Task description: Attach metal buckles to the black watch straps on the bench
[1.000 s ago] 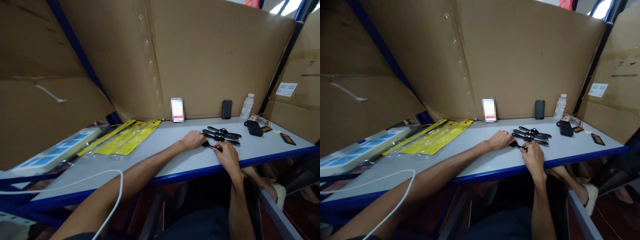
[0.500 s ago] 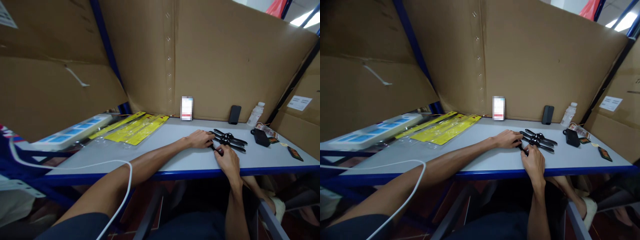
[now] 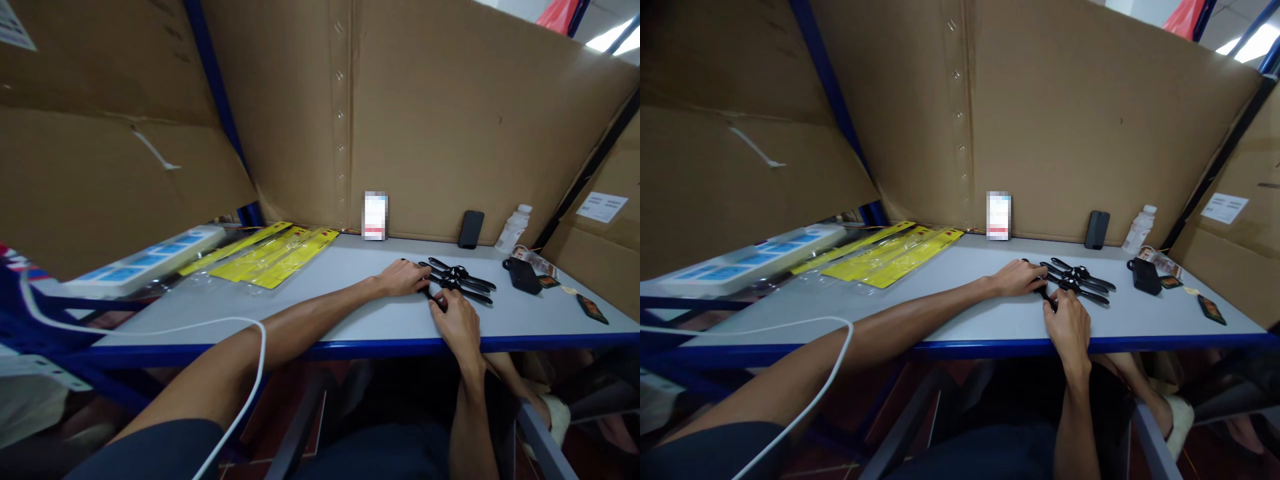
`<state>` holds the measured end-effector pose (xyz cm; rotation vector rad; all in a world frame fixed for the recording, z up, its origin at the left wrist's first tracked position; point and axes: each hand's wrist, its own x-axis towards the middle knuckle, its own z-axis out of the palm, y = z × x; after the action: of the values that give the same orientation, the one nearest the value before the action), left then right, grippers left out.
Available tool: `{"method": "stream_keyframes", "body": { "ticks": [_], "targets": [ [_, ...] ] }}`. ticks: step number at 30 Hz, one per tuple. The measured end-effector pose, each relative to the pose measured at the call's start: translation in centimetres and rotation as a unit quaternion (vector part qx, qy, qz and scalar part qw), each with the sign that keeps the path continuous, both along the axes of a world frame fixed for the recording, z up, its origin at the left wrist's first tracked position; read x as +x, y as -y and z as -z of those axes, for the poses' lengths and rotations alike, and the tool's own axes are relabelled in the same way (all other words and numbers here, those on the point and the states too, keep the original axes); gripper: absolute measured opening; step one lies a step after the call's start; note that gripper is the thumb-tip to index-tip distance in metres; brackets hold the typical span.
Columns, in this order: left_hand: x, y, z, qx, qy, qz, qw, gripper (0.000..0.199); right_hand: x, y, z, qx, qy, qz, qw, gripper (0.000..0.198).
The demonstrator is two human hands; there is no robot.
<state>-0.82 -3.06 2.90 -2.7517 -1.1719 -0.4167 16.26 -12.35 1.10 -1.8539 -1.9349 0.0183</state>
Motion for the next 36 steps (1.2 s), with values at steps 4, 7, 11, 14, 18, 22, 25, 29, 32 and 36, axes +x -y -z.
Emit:
{"method": "stream_keyframes", "body": {
  "ticks": [4, 7, 11, 14, 18, 22, 25, 29, 32, 36],
  "targets": [
    [-0.32, -0.07, -0.03, 0.012, -0.023, 0.009, 1.000, 0.030, -0.08, 0.15, -0.18, -0.006, -0.004, -0.001, 1.000, 0.017],
    [-0.54, -0.10, 0.24, -0.008, 0.014, 0.031, 0.999, 0.022, -0.12, 0.26, -0.36, -0.011, 0.003, -0.001, 1.000, 0.018],
    [-0.35, -0.15, 0.42, -0.029, 0.042, 0.037, 0.998, 0.019, -0.21, 0.34, -0.50, -0.016, 0.009, 0.005, 1.000, 0.018],
    [-0.08, -0.16, 0.21, -0.015, 0.029, 0.000, 0.999, 0.023, -0.29, 0.38, -0.52, -0.015, 0.009, 0.006, 1.000, 0.018],
    [-0.07, -0.10, -0.11, 0.023, -0.022, -0.006, 0.999, 0.034, -0.33, 0.44, -0.48, -0.011, 0.008, 0.000, 1.000, 0.017],
    [-0.42, -0.10, -0.04, 0.012, -0.019, 0.002, 1.000, 0.034, -0.27, 0.43, -0.43, -0.008, 0.007, -0.003, 1.000, 0.016],
    [-0.56, -0.15, 0.21, -0.014, 0.010, -0.004, 1.000, 0.029, -0.22, 0.39, -0.44, -0.009, 0.010, -0.002, 1.000, 0.016],
    [-0.39, -0.15, 0.43, -0.026, 0.027, 0.009, 0.999, 0.018, -0.20, 0.35, -0.45, -0.010, 0.015, 0.004, 1.000, 0.017],
    [-0.22, -0.12, 0.38, -0.011, 0.013, 0.022, 1.000, 0.021, -0.20, 0.37, -0.45, -0.008, 0.023, 0.004, 1.000, 0.016],
    [-0.22, -0.28, 0.21, 0.019, -0.017, 0.008, 1.000, 0.024, -0.22, 0.42, -0.44, -0.005, 0.021, 0.002, 1.000, 0.017]
  ]
}}
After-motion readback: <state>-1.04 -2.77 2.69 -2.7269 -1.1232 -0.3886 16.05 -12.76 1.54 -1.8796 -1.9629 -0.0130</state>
